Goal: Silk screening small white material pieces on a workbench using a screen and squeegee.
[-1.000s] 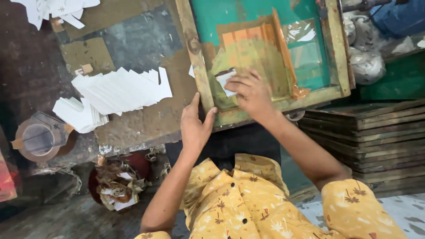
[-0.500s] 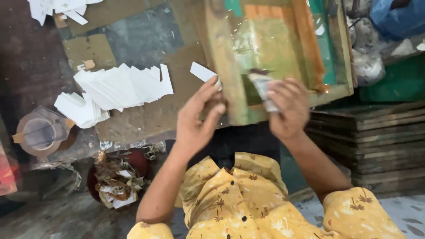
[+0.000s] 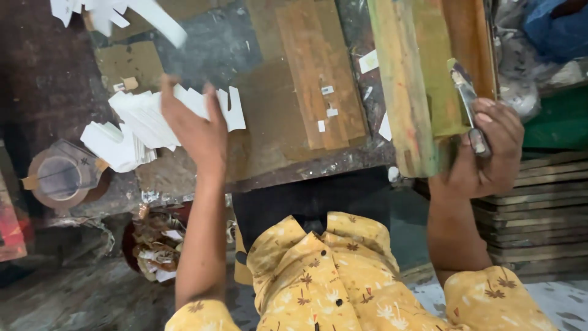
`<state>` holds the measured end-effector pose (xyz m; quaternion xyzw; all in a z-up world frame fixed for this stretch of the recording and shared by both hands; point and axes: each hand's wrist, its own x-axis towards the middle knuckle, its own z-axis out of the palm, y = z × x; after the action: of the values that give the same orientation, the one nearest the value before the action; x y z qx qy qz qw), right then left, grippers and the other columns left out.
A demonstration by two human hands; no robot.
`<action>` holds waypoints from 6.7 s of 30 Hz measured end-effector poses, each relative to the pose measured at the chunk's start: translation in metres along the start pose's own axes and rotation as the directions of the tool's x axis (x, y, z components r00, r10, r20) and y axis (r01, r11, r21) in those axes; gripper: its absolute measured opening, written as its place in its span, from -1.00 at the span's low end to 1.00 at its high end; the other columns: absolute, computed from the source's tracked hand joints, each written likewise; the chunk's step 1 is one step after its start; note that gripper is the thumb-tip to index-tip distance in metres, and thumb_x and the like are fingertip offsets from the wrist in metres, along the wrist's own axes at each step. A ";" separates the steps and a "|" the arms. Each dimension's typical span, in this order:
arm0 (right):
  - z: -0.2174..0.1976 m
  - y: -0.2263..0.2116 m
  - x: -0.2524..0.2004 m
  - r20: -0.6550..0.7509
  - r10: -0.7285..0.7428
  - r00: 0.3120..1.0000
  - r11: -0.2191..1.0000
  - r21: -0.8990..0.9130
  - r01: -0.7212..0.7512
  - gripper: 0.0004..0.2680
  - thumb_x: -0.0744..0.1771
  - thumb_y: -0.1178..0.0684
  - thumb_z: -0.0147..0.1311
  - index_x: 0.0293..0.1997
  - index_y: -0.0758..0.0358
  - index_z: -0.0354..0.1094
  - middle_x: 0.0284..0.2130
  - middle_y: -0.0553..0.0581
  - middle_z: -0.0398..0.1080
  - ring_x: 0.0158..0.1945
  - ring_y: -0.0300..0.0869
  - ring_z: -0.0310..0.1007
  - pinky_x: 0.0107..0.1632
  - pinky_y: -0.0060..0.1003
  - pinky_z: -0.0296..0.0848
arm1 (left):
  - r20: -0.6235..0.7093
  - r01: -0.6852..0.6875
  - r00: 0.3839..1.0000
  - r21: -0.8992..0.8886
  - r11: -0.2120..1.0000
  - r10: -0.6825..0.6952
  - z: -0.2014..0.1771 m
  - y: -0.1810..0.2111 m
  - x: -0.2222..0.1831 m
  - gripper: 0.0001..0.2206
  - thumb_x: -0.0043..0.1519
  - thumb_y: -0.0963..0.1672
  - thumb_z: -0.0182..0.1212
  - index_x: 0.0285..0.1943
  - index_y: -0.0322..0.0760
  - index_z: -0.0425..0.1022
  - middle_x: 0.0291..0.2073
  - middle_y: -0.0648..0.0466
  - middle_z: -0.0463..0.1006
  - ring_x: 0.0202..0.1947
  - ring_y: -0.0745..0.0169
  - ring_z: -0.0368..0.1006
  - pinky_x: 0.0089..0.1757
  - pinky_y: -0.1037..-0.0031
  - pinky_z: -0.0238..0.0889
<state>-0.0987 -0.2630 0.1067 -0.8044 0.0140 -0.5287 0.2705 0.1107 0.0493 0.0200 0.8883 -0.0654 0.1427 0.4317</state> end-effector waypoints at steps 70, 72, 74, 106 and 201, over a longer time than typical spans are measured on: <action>0.011 0.006 -0.023 -0.017 -0.002 1.000 1.000 -0.006 0.002 -0.86 0.37 0.29 0.01 0.00 0.40 0.41 0.01 0.29 0.53 0.18 0.14 0.52 0.26 0.06 0.47 | 0.178 -0.366 0.926 0.194 0.910 0.334 0.069 0.027 -0.025 -0.49 -0.08 -0.10 0.55 0.05 -0.41 0.53 0.13 -0.28 0.48 0.05 -0.23 0.45 -0.01 0.22 0.38; 0.003 0.002 -0.012 -0.013 -0.004 1.000 0.999 -0.039 0.003 -0.87 0.37 0.29 0.05 0.01 0.44 0.39 0.02 0.33 0.51 0.18 0.15 0.50 0.26 0.05 0.45 | 0.245 -0.317 0.927 0.108 0.942 0.284 0.075 0.024 -0.022 -0.64 0.03 -0.13 0.51 -0.03 -0.34 0.56 0.11 -0.18 0.52 0.07 -0.17 0.45 0.01 0.22 0.36; 0.006 -0.002 -0.005 0.001 0.003 1.000 0.999 -0.039 -0.003 -0.86 0.38 0.29 0.09 0.03 0.48 0.37 0.03 0.37 0.48 0.18 0.16 0.48 0.27 0.04 0.43 | 0.305 -0.246 0.927 0.053 0.968 0.218 0.060 0.007 -0.011 -0.79 0.14 -0.16 0.48 -0.11 -0.26 0.59 0.08 -0.08 0.55 0.08 -0.11 0.44 0.02 0.22 0.34; -0.001 -0.005 0.002 0.007 0.034 0.999 0.998 -0.058 -0.033 -0.89 0.42 0.28 0.05 0.05 0.48 0.35 0.04 0.39 0.49 0.11 0.18 0.50 0.31 0.03 0.46 | 0.013 -0.476 0.877 0.143 0.868 0.480 0.019 0.038 -0.041 -0.92 0.29 -0.19 0.32 -0.12 -0.35 0.60 -0.07 -0.11 0.63 -0.07 -0.11 0.57 -0.03 0.19 0.42; 0.002 -0.010 0.002 0.037 0.082 0.996 0.997 -0.001 -0.082 -0.84 0.37 0.27 0.01 0.05 0.44 0.38 0.00 0.36 0.51 0.15 0.17 0.52 0.33 0.02 0.41 | 0.624 -0.623 0.649 0.107 0.775 0.435 0.086 0.056 -0.068 -0.20 0.31 0.22 -0.02 0.50 -0.48 0.20 0.51 -0.19 0.13 0.51 -0.20 -0.02 0.39 -0.08 -0.33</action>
<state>-0.0985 -0.2542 0.1122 -0.8128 0.0419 -0.5022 0.2922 0.0499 -0.0534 -0.0099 0.8855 -0.4267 0.0018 0.1838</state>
